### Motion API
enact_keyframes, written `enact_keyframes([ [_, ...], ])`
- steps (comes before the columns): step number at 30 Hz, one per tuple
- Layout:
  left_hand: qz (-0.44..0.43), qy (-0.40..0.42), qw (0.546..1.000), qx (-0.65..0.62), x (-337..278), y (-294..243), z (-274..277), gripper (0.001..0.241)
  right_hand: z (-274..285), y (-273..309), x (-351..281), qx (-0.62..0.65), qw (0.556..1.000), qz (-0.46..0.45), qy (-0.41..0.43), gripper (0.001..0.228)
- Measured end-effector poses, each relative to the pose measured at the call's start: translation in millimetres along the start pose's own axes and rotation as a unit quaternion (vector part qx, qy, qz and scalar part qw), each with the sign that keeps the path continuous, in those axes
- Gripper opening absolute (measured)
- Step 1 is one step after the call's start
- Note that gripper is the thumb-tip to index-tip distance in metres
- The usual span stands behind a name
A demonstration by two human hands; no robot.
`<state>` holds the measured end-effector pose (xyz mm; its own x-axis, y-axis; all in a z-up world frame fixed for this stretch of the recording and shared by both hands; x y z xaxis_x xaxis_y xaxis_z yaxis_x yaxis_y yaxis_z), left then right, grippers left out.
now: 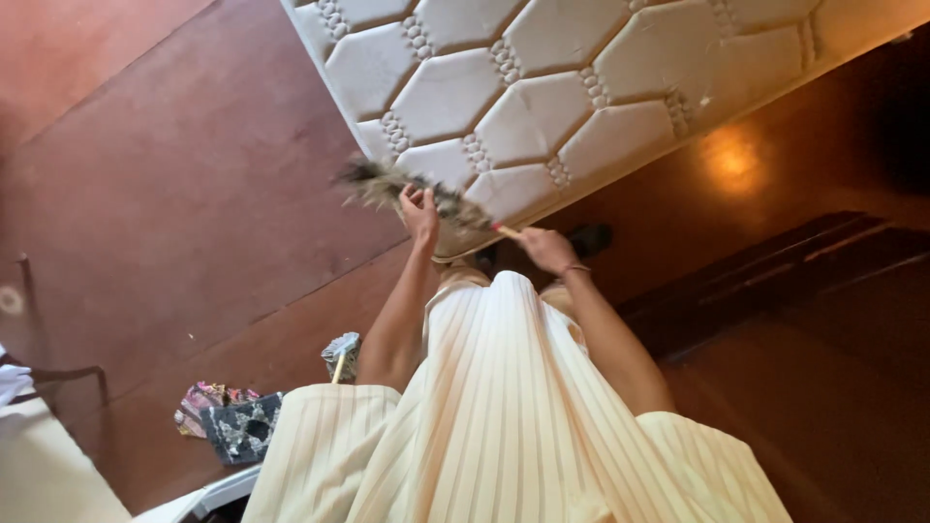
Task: The person uses a feather duster to clean the surface of a mattress placed on the floor. They systematically sweep across the mattress, moving around its perimeter to cover different sections.
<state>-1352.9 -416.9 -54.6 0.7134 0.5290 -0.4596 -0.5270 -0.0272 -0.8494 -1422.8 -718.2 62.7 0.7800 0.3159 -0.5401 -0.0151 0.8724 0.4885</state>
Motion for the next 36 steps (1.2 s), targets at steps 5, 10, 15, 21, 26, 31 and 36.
enact_keyframes([
  [5, -0.035, -0.024, 0.999, -0.019, -47.8, -47.9, -25.2, 0.045, 26.7, -218.6, -93.3, 0.169, 0.903, -0.361, -0.162, 0.040],
  [10, 0.000, -0.035, 0.998, -0.055, -35.1, 35.9, -91.0, 0.053, -12.8, -475.6, -219.0, 0.421, 0.645, -0.565, -0.296, 0.049],
  [15, 0.077, -0.036, 0.996, -0.022, -78.6, 48.1, -177.1, 0.056, -22.9, -547.9, -180.1, 0.468, 0.554, -0.501, -0.473, 0.032],
  [21, 0.079, -0.017, 0.996, 0.041, -111.0, 56.0, -253.5, 0.060, 98.8, -343.0, -101.6, 0.486, 0.691, -0.347, -0.408, 0.025],
  [26, 0.003, -0.067, 0.997, 0.025, -123.8, 1.0, -245.0, 0.065, 150.0, -227.4, -35.7, -0.050, 0.995, -0.032, 0.080, 0.040],
  [31, 0.049, -0.095, 0.994, 0.001, -100.9, 23.5, -239.3, 0.055, 157.4, -283.7, 8.3, 0.018, 0.998, -0.067, -0.008, 0.032],
  [36, 0.047, -0.136, 0.989, -0.034, -75.8, 23.0, -212.8, 0.044, 102.1, -479.0, 44.8, 0.366, 0.843, -0.282, -0.275, 0.015],
])
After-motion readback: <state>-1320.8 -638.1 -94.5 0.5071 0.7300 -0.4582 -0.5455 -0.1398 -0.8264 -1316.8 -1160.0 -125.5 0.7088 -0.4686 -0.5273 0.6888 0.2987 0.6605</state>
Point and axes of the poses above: each hand's wrist, its own x-axis towards the middle knuckle, its own z-axis out of the back of the hand, y = z × x, the point moved 4 cm from there along x, towards the middle knuckle, and after that the axes turned 10 degrees about -x, right-handed, at the moved point
